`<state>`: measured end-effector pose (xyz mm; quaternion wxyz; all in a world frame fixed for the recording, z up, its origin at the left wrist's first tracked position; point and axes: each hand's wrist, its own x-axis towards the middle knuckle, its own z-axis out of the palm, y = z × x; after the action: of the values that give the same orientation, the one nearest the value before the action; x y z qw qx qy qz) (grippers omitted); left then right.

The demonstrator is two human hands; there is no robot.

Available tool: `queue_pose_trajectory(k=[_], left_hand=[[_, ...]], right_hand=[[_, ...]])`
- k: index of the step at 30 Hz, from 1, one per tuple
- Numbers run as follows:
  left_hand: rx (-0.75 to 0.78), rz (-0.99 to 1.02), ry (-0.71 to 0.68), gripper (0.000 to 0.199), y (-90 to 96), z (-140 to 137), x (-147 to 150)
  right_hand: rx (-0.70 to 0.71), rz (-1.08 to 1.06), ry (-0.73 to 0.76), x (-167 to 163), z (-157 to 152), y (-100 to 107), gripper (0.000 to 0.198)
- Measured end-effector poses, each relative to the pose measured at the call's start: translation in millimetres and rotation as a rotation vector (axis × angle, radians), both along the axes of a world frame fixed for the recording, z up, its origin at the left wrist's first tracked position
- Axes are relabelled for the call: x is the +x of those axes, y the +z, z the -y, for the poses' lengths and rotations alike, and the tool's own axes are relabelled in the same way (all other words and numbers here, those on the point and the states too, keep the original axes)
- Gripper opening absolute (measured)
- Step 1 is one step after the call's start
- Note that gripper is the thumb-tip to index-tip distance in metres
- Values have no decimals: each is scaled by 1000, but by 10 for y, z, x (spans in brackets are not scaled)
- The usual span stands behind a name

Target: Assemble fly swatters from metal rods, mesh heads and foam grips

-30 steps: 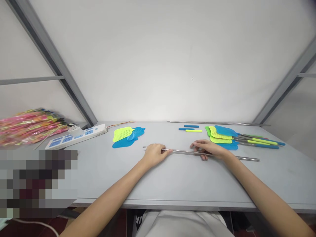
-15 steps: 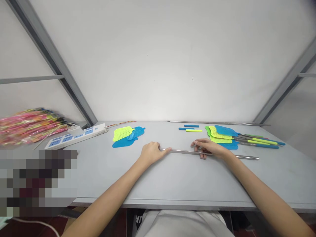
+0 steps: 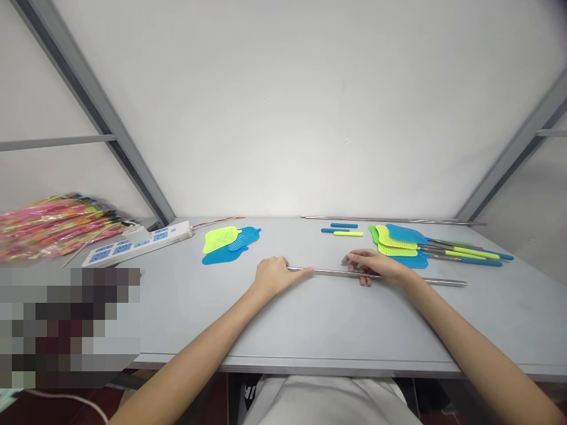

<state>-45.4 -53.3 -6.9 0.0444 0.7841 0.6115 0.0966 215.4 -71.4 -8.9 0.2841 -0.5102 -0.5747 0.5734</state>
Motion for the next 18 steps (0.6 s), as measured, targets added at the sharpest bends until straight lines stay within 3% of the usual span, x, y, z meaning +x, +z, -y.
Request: queue_pose_trajectory(k=[18], left_hand=[[-55,72,12,62,-74,-23,18]], right_hand=[[-13,34,-13,-28,10,24,28]])
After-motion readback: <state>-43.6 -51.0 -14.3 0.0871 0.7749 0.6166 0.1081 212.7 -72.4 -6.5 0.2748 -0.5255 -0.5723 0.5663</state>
